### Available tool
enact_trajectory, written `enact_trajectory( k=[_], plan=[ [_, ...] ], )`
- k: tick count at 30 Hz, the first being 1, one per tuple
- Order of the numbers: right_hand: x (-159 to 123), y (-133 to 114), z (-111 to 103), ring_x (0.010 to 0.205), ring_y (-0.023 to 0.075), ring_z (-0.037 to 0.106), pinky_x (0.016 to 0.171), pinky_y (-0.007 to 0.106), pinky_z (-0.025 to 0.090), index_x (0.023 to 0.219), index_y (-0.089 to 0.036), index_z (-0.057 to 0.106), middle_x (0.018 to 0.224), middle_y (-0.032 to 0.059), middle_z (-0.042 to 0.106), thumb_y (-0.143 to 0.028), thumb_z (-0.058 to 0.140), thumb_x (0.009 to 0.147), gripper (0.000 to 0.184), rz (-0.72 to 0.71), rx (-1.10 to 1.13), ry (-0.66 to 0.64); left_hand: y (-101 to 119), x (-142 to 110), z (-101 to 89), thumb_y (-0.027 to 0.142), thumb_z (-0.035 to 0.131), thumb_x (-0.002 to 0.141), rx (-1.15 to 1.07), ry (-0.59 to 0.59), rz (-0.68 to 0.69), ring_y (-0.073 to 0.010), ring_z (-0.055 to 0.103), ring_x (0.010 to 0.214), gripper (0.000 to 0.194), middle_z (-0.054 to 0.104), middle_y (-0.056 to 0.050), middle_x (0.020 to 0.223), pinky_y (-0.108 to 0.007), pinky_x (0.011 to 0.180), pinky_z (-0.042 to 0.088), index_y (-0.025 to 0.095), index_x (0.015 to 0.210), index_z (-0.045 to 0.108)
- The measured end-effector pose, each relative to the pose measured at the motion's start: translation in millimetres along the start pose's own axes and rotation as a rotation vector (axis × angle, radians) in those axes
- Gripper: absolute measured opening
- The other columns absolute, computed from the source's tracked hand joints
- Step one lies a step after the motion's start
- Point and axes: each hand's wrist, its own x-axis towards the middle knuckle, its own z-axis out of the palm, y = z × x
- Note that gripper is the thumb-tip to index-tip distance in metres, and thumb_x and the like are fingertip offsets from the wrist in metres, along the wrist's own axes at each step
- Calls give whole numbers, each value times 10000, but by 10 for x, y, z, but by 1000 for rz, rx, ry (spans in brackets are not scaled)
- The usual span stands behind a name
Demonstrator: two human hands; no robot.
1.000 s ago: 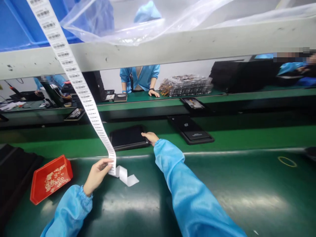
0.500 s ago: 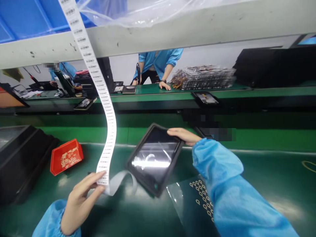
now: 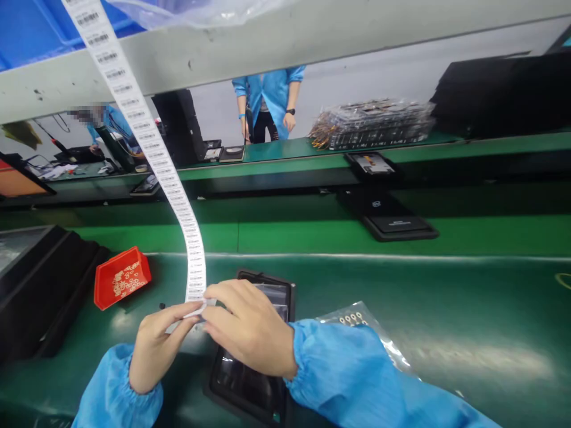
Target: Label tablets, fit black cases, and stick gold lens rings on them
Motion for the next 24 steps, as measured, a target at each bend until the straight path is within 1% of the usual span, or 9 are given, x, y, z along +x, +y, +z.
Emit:
enact_trajectory(
  k=[2,7,10,12,13,16,18,21,24],
  plan=[
    [47,-73,16,941,203,551,773,347,485,962,-125,618,1066,120,631,-164,487,970,137,1,-60,-7,29,17,6,218,606,946,19,-31,46,-128,713,803,113,736,5,935,-158,760,556,203,1038,670],
    [78,-34,8,904,196,541,743,327,481,856,-122,601,1051,112,638,-164,435,993,220,-33,-67,-87,63,39,2,213,590,954,35,-119,125,-137,707,782,90,731,-9,896,-182,749,557,187,1004,660],
    [24,-87,-100,906,197,541,763,337,482,865,-117,581,1025,102,633,-145,436,985,190,-2,-17,-128,-36,32,-79,342,602,948,80,-167,136,-186,705,870,229,726,-46,982,-242,807,565,188,1109,654],
    [-118,-152,-166,911,195,536,781,343,475,864,-136,561,1036,88,616,-148,455,974,153,141,17,-141,-167,11,-163,474,576,938,163,-196,96,-257,653,1069,420,669,-94,1181,-339,943,532,187,1243,614],
    [-231,-190,-177,919,195,534,787,344,471,854,-150,548,1045,81,603,-145,474,963,132,251,36,-160,-241,-10,-198,503,549,942,213,-202,65,-297,575,1199,481,588,-116,1316,-399,1021,483,185,1302,582],
    [-693,-333,-75,905,185,536,771,334,464,806,-176,509,1016,56,570,-85,532,902,135,602,123,-277,-404,-138,-205,412,550,949,369,-166,-23,-385,217,1438,506,197,-132,1584,-550,1157,260,180,1396,504],
    [-997,-446,82,887,182,537,762,338,457,796,-178,501,978,43,560,-40,545,868,161,764,163,-333,-416,-294,-109,316,604,921,410,-143,-18,-406,119,1456,508,68,-139,1607,-590,1159,198,178,1397,491],
    [-1259,-589,307,873,187,521,754,360,432,799,-174,504,970,41,553,-33,529,872,160,900,139,-348,-310,-590,100,191,598,915,323,-266,102,-375,201,1444,396,204,-153,1575,-572,1149,216,186,1307,545],
    [-1285,-649,409,851,196,495,731,370,400,797,-171,517,971,49,552,-54,518,885,146,931,67,-365,-181,-840,253,144,550,933,200,-431,210,-328,271,1423,278,398,-159,1473,-541,1149,208,181,1204,599]
  ],
)
